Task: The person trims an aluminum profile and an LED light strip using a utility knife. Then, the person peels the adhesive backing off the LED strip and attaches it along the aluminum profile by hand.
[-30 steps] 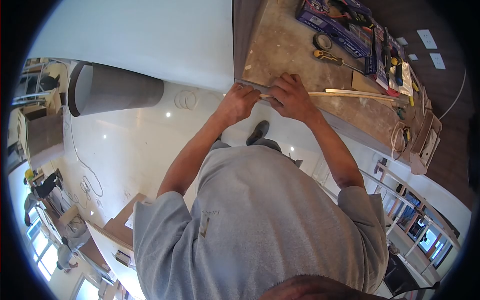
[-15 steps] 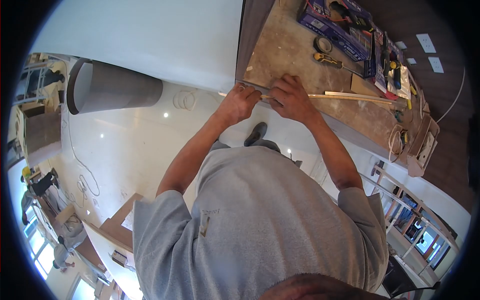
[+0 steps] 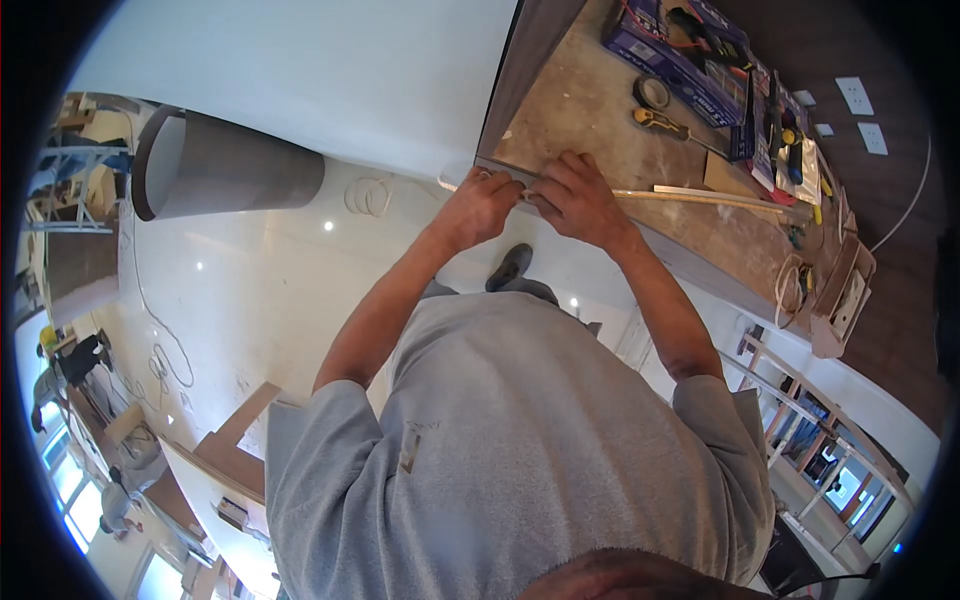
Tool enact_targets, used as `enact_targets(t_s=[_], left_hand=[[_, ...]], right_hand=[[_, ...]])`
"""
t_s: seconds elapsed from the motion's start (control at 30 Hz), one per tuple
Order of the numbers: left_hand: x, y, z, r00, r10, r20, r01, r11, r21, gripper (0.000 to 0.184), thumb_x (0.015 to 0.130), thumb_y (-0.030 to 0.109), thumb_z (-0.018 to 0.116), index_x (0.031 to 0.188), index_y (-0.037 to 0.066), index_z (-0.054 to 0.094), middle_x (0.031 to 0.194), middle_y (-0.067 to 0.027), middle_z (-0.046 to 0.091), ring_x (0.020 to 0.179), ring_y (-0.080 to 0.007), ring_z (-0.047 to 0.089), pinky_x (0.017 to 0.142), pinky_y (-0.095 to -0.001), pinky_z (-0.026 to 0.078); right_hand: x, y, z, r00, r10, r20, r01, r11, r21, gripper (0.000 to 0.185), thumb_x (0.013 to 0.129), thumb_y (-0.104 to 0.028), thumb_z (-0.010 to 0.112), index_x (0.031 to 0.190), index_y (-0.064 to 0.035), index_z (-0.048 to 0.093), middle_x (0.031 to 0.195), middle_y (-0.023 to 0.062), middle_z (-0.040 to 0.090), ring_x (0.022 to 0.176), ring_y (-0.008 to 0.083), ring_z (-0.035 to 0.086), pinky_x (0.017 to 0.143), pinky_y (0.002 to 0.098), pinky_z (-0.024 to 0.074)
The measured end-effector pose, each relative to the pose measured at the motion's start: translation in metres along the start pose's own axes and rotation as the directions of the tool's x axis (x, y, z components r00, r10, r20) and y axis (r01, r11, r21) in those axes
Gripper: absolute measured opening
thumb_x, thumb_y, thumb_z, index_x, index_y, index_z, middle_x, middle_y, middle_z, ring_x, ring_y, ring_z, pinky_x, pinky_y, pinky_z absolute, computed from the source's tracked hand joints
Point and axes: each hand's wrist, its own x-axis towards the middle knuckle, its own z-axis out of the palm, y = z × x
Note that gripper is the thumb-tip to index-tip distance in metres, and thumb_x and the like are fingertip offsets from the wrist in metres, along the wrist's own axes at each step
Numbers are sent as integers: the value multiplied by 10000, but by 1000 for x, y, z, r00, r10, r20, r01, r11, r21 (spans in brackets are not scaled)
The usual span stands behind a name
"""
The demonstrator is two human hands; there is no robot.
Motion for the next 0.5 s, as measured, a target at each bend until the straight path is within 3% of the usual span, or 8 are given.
enact_targets(t_s=[0.2, 0.3, 0.37, 0.5], left_hand=[[2, -1, 0, 1000, -3, 0, 3, 1000, -13, 82, 894, 20, 705, 969, 19, 673, 908, -90, 667, 863, -310, 649, 788, -453, 493], [7, 2, -10, 990, -120, 74, 131, 977, -166, 87, 924, 53, 709, 991, -2, 698, 877, -115, 689, 806, -315, 653, 745, -432, 510], [8, 5, -13, 881, -439, 177, 467, 745, -477, 132, 957, 96, 710, 1018, -20, 724, 878, -120, 730, 754, -239, 654, 703, -384, 514], [8, -4, -8, 847, -475, 239, 522, 656, -546, 173, 989, 134, 700, 1033, -28, 742, 895, -80, 751, 761, -135, 611, 695, -321, 498]], right_hand=[[0, 2, 1, 999, -40, -10, 40, 999, -7, 220, 780, -150, 828, 944, -118, 684, 1005, 33, 595, 1039, 258, 560, 899, 416, 463], [0, 4, 0, 999, -36, 7, 36, 999, 1, 226, 779, -139, 826, 953, -118, 683, 1003, 37, 595, 1040, 258, 565, 906, 409, 470], [1, 3, -2, 999, -35, -4, 35, 999, 19, 225, 780, -138, 825, 952, -118, 682, 1001, 35, 595, 1034, 256, 567, 899, 407, 471], [2, 2, -3, 999, -34, -5, 35, 998, 43, 224, 776, -139, 825, 942, -120, 676, 988, 27, 589, 1011, 250, 564, 879, 407, 472]])
